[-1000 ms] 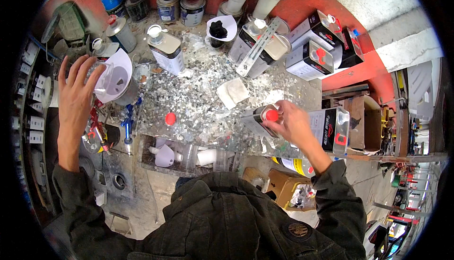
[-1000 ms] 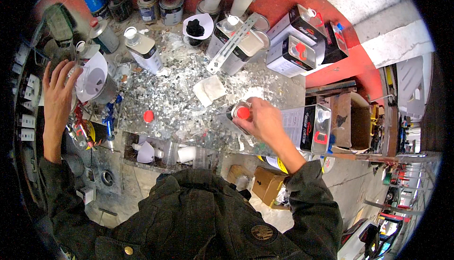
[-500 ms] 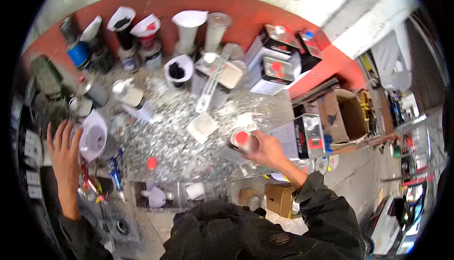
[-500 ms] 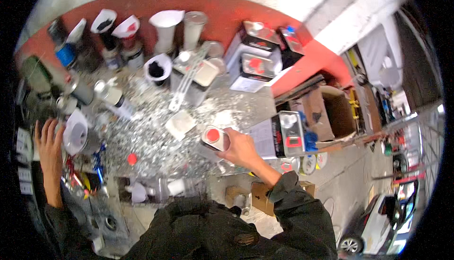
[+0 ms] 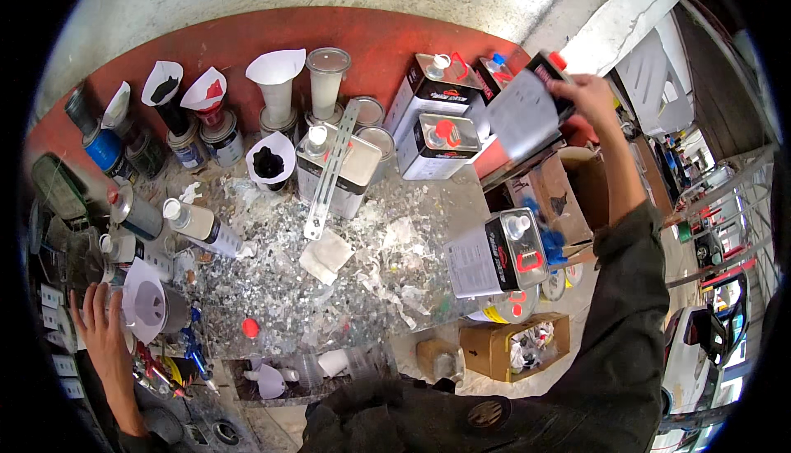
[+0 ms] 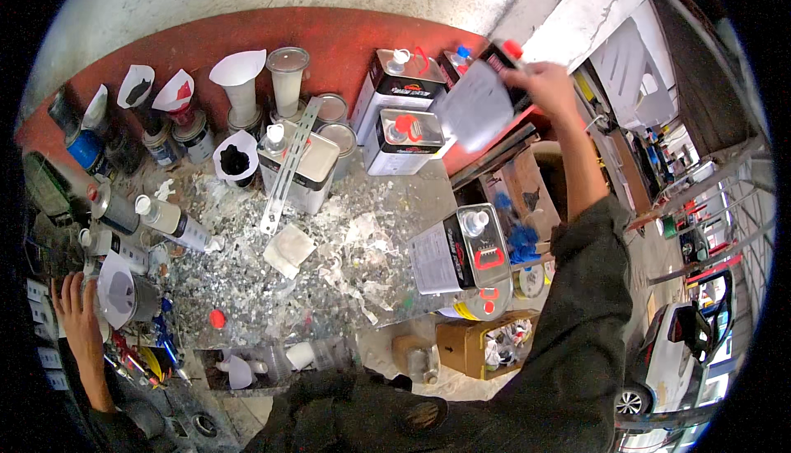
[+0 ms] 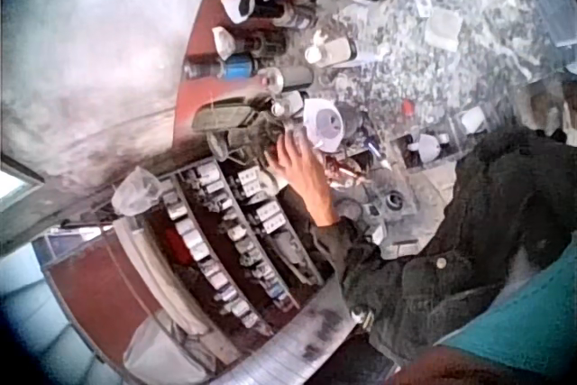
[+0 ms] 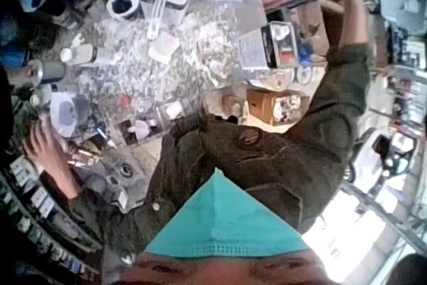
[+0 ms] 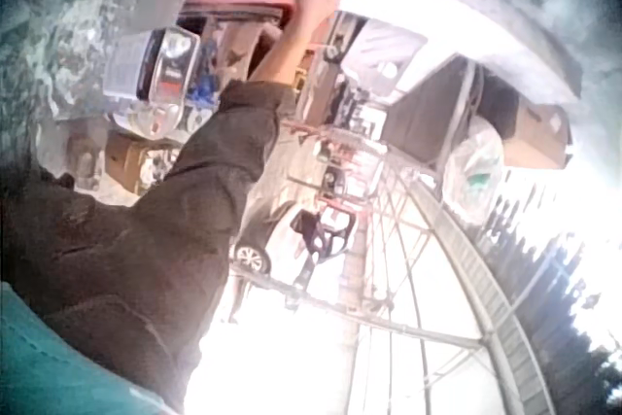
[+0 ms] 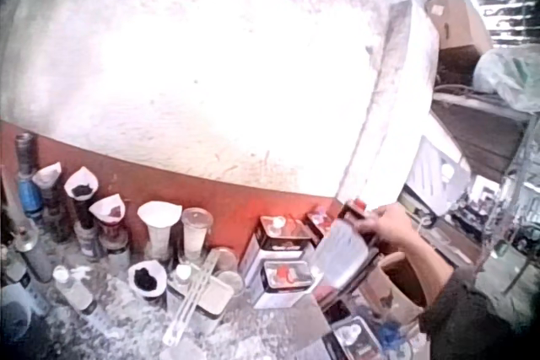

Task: The person opens a rectangular paint can, stirs the contents with a metal rod, and pours the paint into a clear plastic cup using a funnel. The person then closes the can and places it back on the workbench.

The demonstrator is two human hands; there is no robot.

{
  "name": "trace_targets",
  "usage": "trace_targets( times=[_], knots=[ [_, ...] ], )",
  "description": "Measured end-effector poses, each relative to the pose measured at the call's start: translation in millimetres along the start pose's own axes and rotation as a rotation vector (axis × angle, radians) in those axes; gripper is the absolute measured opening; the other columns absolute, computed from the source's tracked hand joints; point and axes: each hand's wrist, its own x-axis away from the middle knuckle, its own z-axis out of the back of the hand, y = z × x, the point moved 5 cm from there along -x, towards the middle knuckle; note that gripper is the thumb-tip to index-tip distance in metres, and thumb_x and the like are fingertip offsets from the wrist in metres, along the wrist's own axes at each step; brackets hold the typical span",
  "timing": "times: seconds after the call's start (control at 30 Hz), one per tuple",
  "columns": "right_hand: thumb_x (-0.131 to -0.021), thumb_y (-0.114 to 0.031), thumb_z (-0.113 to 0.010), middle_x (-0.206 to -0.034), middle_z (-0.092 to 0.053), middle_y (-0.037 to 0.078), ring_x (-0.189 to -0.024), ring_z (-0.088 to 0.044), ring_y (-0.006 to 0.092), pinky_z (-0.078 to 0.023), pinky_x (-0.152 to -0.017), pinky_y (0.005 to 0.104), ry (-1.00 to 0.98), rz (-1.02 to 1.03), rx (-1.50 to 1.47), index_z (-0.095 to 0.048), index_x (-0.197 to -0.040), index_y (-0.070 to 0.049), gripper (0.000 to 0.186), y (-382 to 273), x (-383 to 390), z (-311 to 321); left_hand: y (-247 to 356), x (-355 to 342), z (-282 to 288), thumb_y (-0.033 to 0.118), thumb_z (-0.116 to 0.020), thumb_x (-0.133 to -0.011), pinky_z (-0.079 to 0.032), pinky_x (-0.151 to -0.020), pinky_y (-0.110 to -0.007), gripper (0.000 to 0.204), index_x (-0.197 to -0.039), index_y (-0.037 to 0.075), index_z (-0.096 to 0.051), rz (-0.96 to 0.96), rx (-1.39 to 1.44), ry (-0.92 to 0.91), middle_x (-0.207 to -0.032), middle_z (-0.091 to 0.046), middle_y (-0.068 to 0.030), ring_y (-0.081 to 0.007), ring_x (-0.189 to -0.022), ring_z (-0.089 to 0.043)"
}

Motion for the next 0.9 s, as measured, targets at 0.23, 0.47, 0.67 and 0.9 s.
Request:
trace_targets(
  times=[0.23, 0.47, 0.67, 0.9],
  knots=[
    [-0.066, -0.061, -0.077, -0.095, -0.073, 0.022, -0.093, -0.071, 0.0374, -0.054, -0.081, 0.0435, 0.250, -0.202, 0.353, -0.073, -0.088, 0.003, 0.068, 40.7, -121.6, -18.9, -10.2, 3.8, -4.0, 0.000, -0.053, -0.086, -0.023, -0.122, -0.056, 0.039, -0.124, 0.005, -0.056, 0.090, -0.055, -0.085, -0.139, -0.051, -0.0128, -0.0316, -0.137, -0.042],
    [-0.068, -0.061, -0.080, -0.117, -0.067, 0.025, -0.111, -0.065, 0.0393, -0.049, -0.096, 0.0439, 0.536, -0.171, 0.056, -0.054, -0.132, -0.001, 0.092, 110.6, -142.7, -68.9, -29.7, 12.0, -8.2, -0.006, -0.060, -0.075, -0.022, -0.123, -0.055, 0.054, -0.127, 0.007, -0.054, 0.100, -0.141, -0.023, -0.140, -0.050, -0.0113, -0.0301, -0.139, -0.039],
    [-0.066, -0.056, -0.085, -0.121, -0.063, 0.029, -0.113, -0.063, 0.0402, -0.049, -0.096, 0.0435, 0.373, -0.194, 0.022, -0.043, -0.132, 0.009, 0.103, 132.3, -142.1, -90.4, -20.1, -3.4, -6.5, -0.002, -0.059, -0.081, -0.023, -0.122, -0.054, 0.050, -0.129, 0.007, -0.053, 0.093, -0.099, -0.077, -0.142, -0.049, -0.0113, -0.0302, -0.140, -0.039],
    [-0.072, -0.044, -0.084, -0.111, -0.068, 0.026, -0.104, -0.067, 0.0387, -0.052, -0.089, 0.0434, 0.256, -0.217, 0.067, -0.057, -0.116, 0.008, 0.074, 151.2, -139.8, -122.5, -10.5, -21.8, 6.0, -0.002, -0.057, -0.084, -0.024, -0.122, -0.055, 0.044, -0.126, 0.009, -0.053, 0.073, -0.111, -0.010, -0.139, -0.051, -0.0125, -0.0311, -0.137, -0.042]
  ],
)
